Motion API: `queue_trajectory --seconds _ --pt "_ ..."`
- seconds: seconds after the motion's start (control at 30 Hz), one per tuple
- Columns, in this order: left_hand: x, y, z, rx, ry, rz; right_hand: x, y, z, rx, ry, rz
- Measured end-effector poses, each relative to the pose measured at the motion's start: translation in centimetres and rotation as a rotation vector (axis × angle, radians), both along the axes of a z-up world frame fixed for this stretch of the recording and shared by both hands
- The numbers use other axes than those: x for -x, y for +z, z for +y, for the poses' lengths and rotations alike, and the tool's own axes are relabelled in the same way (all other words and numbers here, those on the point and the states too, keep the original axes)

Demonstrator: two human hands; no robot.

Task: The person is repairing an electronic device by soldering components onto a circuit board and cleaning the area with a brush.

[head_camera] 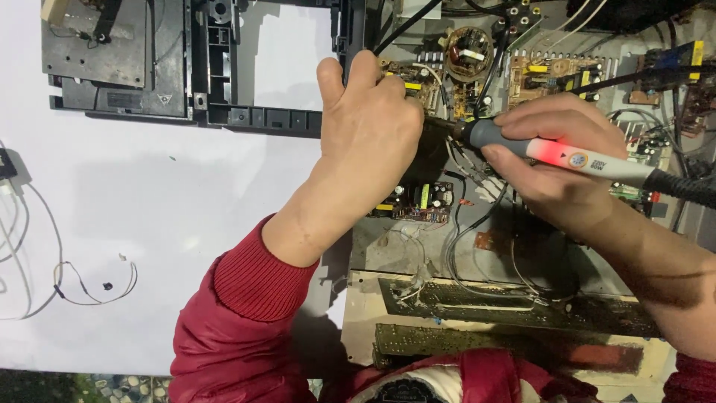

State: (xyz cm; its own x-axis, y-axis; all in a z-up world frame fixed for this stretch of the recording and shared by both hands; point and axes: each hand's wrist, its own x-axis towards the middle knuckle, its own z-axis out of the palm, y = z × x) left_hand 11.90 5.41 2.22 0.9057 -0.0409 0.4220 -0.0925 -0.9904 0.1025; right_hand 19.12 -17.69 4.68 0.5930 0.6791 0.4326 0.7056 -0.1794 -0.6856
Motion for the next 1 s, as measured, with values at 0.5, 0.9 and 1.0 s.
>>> queue_trajectory --seconds 0.5,0.9,1.0 --pt "0.02 -0.12 0.00 0.033 -0.030 -0.042 0.06 0.06 0.27 -0.019 0.003 0.032" --pt "-0.05 -0.19 0.01 0.031 -0.032 0.007 -0.03 -0.14 0.27 -0.020 0.008 0.000" --pt "-0.03 -0.25 0.04 0.022 -0.027 -0.033 -0.10 -0.28 0.25 -0.018 0.005 -0.011"
